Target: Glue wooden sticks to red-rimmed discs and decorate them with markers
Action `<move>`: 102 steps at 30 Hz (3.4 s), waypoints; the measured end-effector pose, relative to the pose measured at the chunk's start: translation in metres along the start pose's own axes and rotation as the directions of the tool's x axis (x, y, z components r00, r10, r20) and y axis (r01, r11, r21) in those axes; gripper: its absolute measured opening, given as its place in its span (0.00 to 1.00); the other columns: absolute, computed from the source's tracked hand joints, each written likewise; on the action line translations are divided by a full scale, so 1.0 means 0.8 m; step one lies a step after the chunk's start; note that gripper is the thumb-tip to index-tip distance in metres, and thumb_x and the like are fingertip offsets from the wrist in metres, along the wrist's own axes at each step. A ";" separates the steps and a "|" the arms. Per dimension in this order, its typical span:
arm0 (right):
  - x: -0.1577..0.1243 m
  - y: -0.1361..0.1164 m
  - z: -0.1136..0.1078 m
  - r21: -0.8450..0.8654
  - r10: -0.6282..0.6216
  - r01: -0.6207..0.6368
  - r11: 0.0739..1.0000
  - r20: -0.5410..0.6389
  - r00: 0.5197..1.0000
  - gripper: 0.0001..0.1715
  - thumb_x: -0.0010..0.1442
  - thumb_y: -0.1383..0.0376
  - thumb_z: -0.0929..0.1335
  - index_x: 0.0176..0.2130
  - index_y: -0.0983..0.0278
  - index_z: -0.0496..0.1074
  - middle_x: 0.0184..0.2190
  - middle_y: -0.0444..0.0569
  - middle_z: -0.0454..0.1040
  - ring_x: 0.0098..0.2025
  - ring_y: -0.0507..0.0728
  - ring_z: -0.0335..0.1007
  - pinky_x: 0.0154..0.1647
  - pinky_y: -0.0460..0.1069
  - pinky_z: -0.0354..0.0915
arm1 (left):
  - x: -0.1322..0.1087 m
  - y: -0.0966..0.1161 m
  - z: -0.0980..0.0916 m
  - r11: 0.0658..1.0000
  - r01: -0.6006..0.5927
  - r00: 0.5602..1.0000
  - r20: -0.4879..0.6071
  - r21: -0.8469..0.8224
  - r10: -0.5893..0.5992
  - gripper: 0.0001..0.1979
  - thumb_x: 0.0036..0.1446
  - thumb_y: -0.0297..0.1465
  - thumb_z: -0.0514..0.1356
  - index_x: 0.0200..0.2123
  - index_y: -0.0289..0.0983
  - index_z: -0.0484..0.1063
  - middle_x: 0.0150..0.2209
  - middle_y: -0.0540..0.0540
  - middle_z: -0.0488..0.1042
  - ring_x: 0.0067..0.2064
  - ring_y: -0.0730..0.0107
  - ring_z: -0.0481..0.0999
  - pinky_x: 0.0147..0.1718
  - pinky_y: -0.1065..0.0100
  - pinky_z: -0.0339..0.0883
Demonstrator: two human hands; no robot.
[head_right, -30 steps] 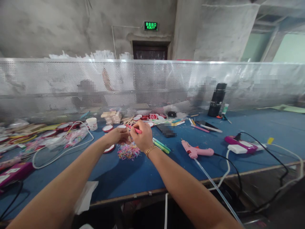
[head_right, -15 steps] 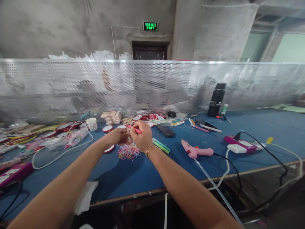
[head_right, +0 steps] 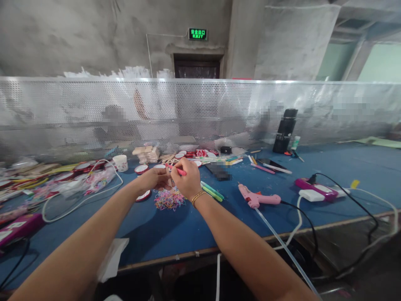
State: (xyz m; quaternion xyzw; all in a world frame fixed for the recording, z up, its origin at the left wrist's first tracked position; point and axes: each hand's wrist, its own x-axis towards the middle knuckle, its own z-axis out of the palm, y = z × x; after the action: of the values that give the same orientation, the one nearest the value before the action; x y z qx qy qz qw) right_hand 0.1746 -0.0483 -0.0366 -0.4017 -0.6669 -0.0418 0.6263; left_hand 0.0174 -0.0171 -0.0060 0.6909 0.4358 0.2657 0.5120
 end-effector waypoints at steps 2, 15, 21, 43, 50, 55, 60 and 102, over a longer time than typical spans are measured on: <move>0.000 0.000 0.000 0.001 0.002 -0.002 1.000 -0.001 1.000 0.05 0.56 0.68 0.64 0.28 0.61 0.63 0.26 0.43 0.69 0.32 0.54 0.64 0.37 0.49 0.59 | 0.001 -0.001 -0.001 1.000 -0.003 1.000 0.000 -0.004 0.003 0.20 0.42 0.43 0.69 0.31 0.35 0.70 0.30 0.42 0.79 0.28 0.68 0.78 0.24 0.73 0.60; 0.001 -0.003 -0.001 0.006 -0.003 0.003 1.000 -0.002 1.000 0.06 0.55 0.69 0.64 0.27 0.61 0.62 0.25 0.43 0.68 0.31 0.54 0.63 0.36 0.49 0.58 | -0.001 0.001 0.000 0.999 -0.001 1.000 -0.030 0.041 0.002 0.19 0.44 0.44 0.68 0.31 0.34 0.71 0.31 0.42 0.79 0.28 0.69 0.78 0.23 0.74 0.58; -0.001 -0.002 0.001 0.006 -0.014 0.014 1.000 0.003 1.000 0.06 0.56 0.68 0.64 0.27 0.61 0.63 0.25 0.44 0.69 0.32 0.54 0.64 0.37 0.50 0.58 | 0.001 -0.001 -0.001 1.000 0.000 1.000 -0.023 0.007 0.000 0.19 0.43 0.43 0.69 0.29 0.33 0.72 0.30 0.40 0.79 0.29 0.67 0.78 0.26 0.71 0.61; -0.002 0.000 0.004 -0.005 -0.026 0.026 1.000 0.023 0.999 0.06 0.57 0.67 0.64 0.27 0.61 0.63 0.26 0.43 0.69 0.32 0.54 0.64 0.36 0.49 0.58 | -0.001 0.000 0.001 1.000 0.007 1.000 -0.028 -0.001 -0.007 0.20 0.42 0.44 0.68 0.30 0.33 0.74 0.31 0.40 0.79 0.29 0.68 0.78 0.28 0.70 0.66; 0.000 0.001 0.001 -0.034 0.002 -0.002 0.999 -0.005 1.000 0.07 0.56 0.67 0.64 0.27 0.61 0.62 0.25 0.43 0.69 0.31 0.54 0.63 0.36 0.49 0.58 | -0.003 0.004 0.002 1.000 -0.003 0.999 -0.040 0.008 0.003 0.21 0.40 0.45 0.69 0.25 0.34 0.70 0.28 0.42 0.78 0.30 0.67 0.78 0.29 0.69 0.68; 0.000 0.000 0.000 -0.023 0.001 -0.001 1.000 -0.008 1.000 0.07 0.56 0.68 0.64 0.26 0.61 0.61 0.24 0.43 0.68 0.31 0.54 0.62 0.36 0.49 0.57 | -0.003 0.003 0.000 1.000 0.006 0.999 -0.032 0.014 -0.005 0.20 0.41 0.45 0.68 0.26 0.34 0.70 0.27 0.43 0.78 0.30 0.66 0.79 0.30 0.70 0.67; 0.000 -0.001 0.001 -0.015 0.005 -0.005 1.000 -0.004 1.000 0.07 0.56 0.68 0.64 0.27 0.61 0.62 0.24 0.43 0.68 0.30 0.54 0.62 0.36 0.49 0.57 | 0.001 -0.002 0.000 1.000 0.005 1.000 -0.017 0.015 -0.005 0.21 0.41 0.45 0.68 0.28 0.34 0.70 0.30 0.42 0.79 0.30 0.67 0.79 0.27 0.71 0.65; 0.002 0.018 0.010 0.010 0.036 -0.036 0.999 -0.023 0.999 0.10 0.60 0.62 0.64 0.29 0.62 0.67 0.26 0.45 0.70 0.31 0.54 0.66 0.35 0.48 0.61 | -0.001 -0.001 0.003 0.996 -0.040 0.997 -0.069 0.075 0.045 0.11 0.50 0.38 0.62 0.31 0.35 0.73 0.32 0.46 0.76 0.26 0.76 0.71 0.24 0.74 0.55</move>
State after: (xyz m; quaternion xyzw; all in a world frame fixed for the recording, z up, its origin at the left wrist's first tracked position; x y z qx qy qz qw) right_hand 0.1772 -0.0336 -0.0431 -0.4103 -0.6522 -0.0321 0.6366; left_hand 0.0192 -0.0187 -0.0076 0.7086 0.4485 0.2845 0.4646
